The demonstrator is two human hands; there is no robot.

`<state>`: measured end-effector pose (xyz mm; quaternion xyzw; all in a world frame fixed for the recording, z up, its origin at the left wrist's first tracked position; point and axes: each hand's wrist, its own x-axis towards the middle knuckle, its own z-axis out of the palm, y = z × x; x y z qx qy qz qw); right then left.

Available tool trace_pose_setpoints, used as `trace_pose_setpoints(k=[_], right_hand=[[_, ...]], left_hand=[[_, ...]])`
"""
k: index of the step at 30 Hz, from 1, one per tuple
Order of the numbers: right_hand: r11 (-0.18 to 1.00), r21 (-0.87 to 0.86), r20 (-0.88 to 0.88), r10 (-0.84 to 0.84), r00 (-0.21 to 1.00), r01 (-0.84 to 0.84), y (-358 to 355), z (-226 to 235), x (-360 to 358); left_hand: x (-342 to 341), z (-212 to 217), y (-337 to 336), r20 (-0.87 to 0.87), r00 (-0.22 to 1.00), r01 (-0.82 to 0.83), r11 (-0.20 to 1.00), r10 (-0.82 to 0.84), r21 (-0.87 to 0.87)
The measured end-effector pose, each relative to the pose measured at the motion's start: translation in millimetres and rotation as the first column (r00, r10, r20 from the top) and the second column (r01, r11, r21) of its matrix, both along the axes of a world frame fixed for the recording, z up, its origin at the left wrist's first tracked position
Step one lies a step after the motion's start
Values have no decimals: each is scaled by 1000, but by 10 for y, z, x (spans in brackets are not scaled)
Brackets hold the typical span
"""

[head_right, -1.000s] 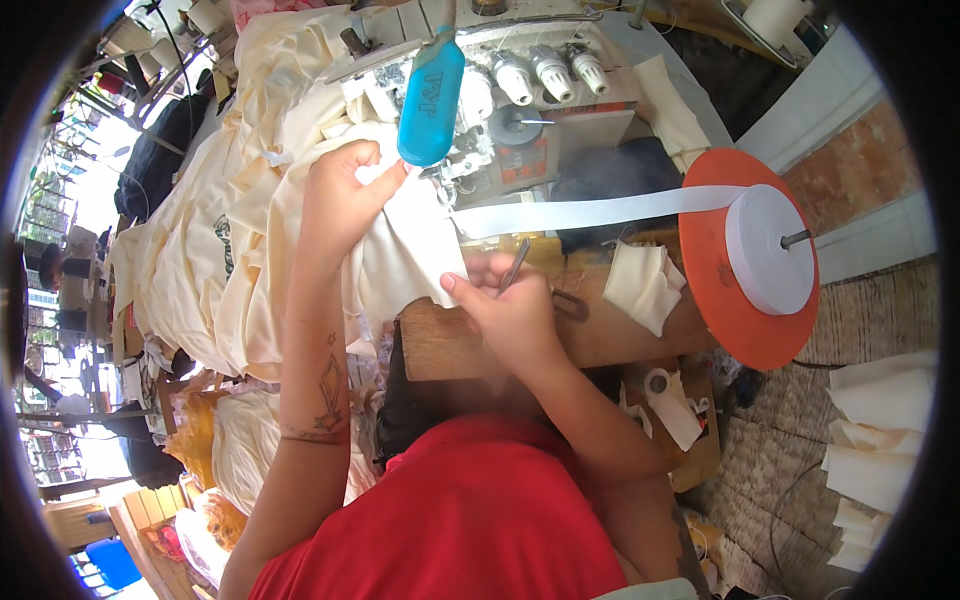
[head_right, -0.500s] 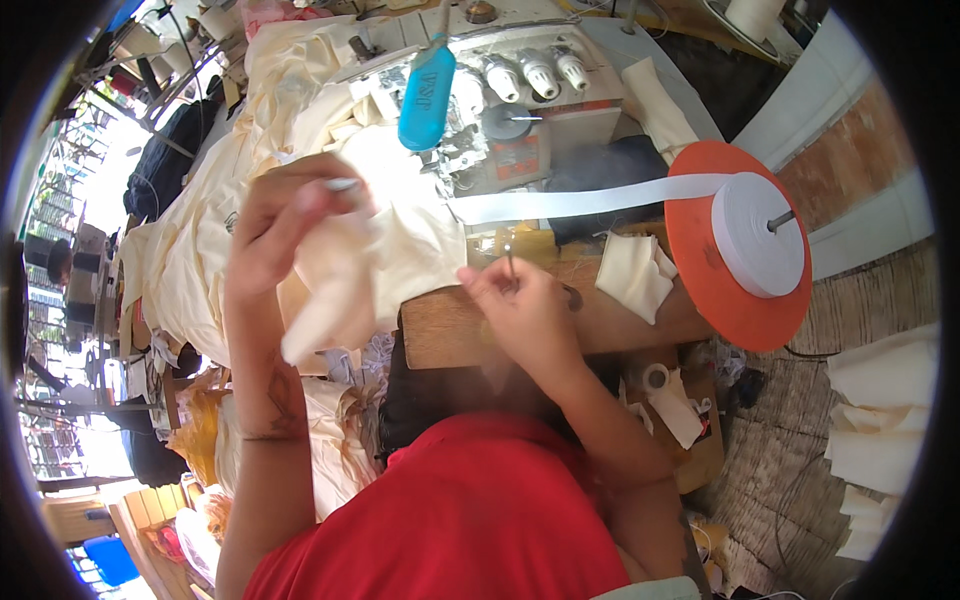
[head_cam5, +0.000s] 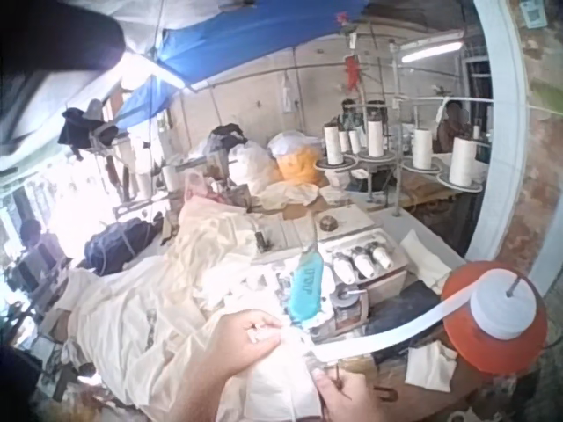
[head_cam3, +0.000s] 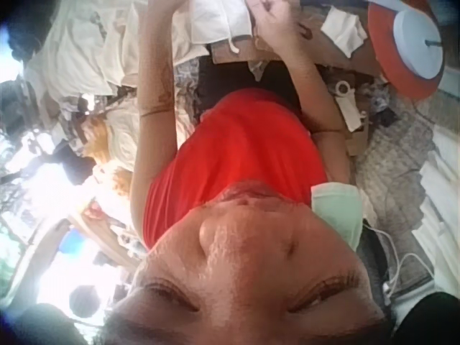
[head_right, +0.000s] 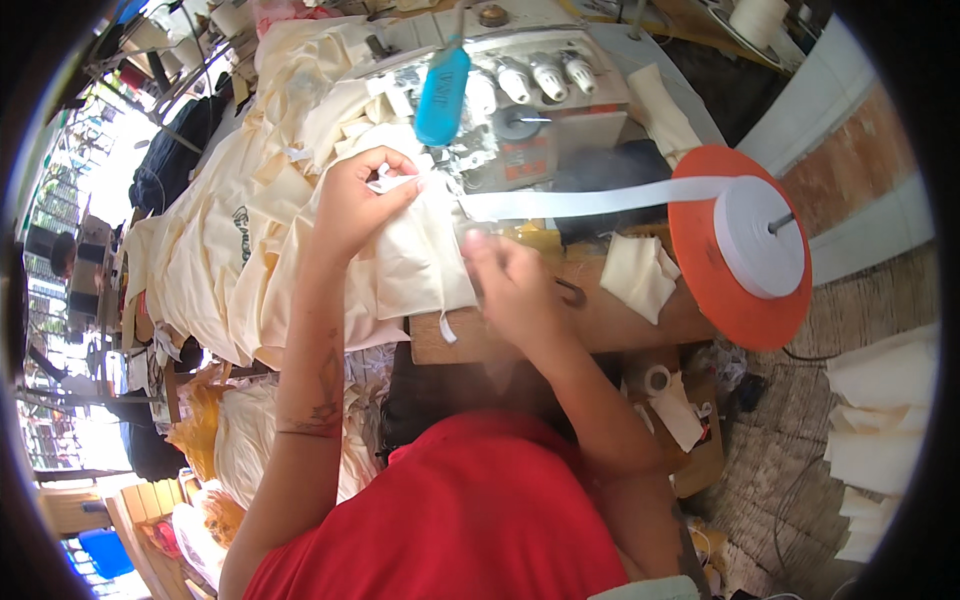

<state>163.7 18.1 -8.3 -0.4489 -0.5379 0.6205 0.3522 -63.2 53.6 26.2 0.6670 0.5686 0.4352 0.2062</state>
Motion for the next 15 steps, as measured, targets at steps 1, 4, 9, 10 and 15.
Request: trace_pose_setpoints(k=[1,4,9,10,15], right_hand=[[999,47,40,-21,999,19,-40,58,2],[963,268,79,-48,996,26,-81,75,265],[916,337,-364,-84,928,215,19,26,722],[903,319,-394,-150,907,288,0,98,729],[909,346,-353,-101,930,230,38,193,684]], left_hand=[[-82,-4,-6,-79,997,-12,1000,13,19],[-54,-116,43,-7,1000,21,1000,-21,17],[105,-36,48,-74,996,65,973,-49,219],[96,-41,39,-67,996,75,973,-62,218],[-182,-72,80,-5,975,219,964,-221,151]])
